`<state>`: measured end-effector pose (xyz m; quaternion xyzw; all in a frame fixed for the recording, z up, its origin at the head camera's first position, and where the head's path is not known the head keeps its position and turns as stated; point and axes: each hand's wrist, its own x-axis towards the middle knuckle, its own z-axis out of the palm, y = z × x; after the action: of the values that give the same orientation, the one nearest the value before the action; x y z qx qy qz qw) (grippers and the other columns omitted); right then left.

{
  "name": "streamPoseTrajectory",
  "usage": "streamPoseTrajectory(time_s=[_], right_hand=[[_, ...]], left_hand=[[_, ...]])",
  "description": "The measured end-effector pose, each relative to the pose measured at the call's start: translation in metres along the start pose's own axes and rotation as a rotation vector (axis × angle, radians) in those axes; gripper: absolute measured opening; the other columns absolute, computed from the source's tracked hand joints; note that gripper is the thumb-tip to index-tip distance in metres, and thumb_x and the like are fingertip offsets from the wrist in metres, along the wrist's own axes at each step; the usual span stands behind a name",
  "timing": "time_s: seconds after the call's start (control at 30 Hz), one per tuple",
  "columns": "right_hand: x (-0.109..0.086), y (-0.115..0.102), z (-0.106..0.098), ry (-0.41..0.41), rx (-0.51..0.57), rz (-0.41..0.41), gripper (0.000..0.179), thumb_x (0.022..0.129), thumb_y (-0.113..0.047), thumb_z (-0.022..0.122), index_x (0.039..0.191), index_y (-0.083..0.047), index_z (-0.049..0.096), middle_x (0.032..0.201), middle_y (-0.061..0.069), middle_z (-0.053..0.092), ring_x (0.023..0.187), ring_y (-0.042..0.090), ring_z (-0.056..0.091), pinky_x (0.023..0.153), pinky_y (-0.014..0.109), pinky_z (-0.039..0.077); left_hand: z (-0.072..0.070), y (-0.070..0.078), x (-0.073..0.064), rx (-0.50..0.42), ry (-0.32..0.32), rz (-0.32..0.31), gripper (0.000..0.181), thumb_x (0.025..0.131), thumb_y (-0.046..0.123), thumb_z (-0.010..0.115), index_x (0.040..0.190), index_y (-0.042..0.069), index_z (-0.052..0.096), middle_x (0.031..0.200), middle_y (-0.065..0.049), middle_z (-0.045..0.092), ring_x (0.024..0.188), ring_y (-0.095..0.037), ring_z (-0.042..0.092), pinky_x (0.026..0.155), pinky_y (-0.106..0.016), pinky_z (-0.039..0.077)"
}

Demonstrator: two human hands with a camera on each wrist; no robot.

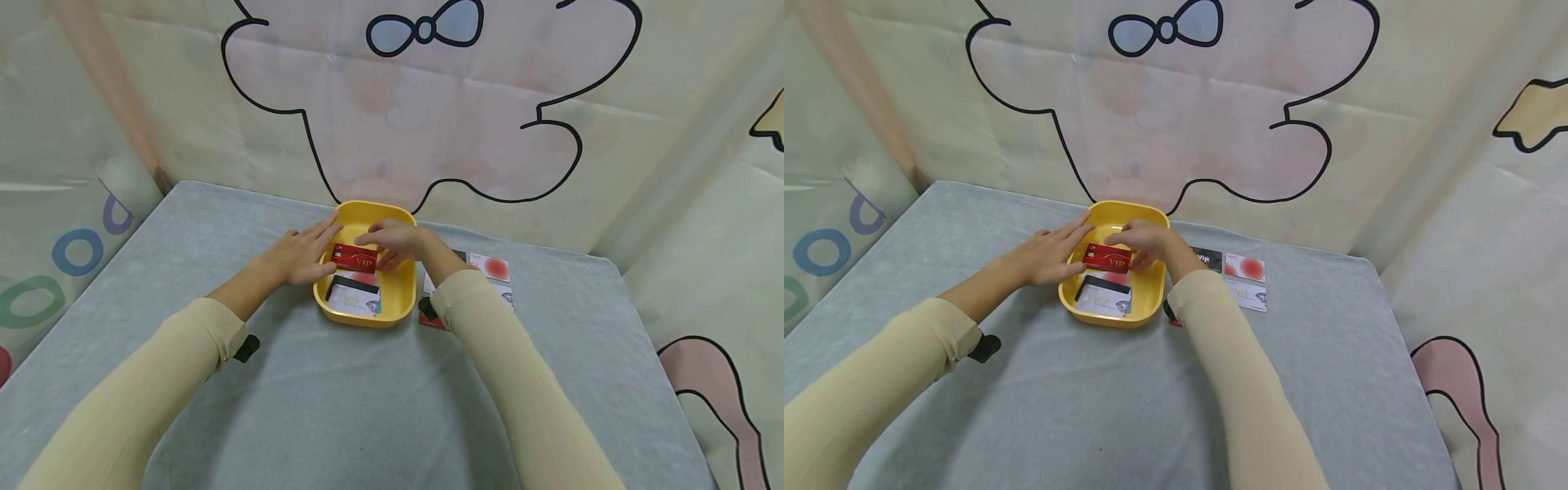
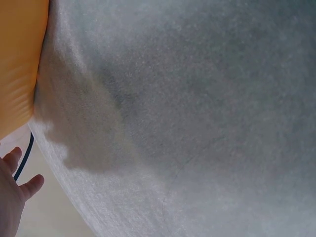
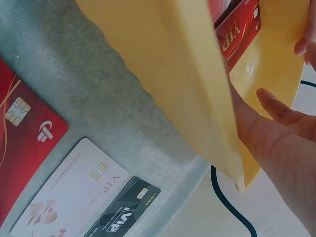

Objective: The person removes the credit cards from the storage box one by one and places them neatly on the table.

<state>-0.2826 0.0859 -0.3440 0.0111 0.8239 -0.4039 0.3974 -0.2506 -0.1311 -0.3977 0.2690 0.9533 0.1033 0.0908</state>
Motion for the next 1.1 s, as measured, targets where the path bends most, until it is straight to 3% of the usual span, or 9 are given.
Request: streamPoseTrajectory(time_s=[0.5,0.77,1.1], right_hand=[[-0.0024,-0.0031,-0.0012,0.086,-0.052,-0.057,0.042,0.098,-0.027,0.063,0.130,-0.001,0.055,0.112,0.013,0.061,0.089,0.026,0.060,0.093,0.038,0.054],[-0.0045,-0.0025,-0.0023,0.128,-0.076,-0.127,0.037,0.098,-0.022,0.062,0.126,0.001,0.064,0.124,0.012,0.066,0.106,0.027,0.066,0.095,0.040,0.053],[-0.0083,-0.0007,0.0002,0.163,-0.073,-0.218,0.032,0.097,-0.009,0.062,0.126,0.004,0.065,0.121,0.016,0.068,0.104,0.028,0.068,0.087,0.031,0.056]], left_hand=[[-0.0024,0.0023,-0.0014,-0.006,-0.009,-0.011,0.080,0.095,0.046,0.047,0.159,0.008,0.017,0.168,-0.008,-0.001,0.149,-0.036,0.022,0.109,-0.068,0.026],[-0.0013,0.0021,-0.0006,-0.021,-0.012,-0.026,0.082,0.093,0.045,0.050,0.160,0.010,0.017,0.168,-0.008,0.000,0.149,-0.037,0.021,0.109,-0.070,0.023],[-0.0013,0.0024,-0.0006,-0.013,-0.012,-0.020,0.082,0.093,0.045,0.050,0.160,0.010,0.017,0.168,-0.008,0.001,0.149,-0.036,0.021,0.109,-0.070,0.024]])
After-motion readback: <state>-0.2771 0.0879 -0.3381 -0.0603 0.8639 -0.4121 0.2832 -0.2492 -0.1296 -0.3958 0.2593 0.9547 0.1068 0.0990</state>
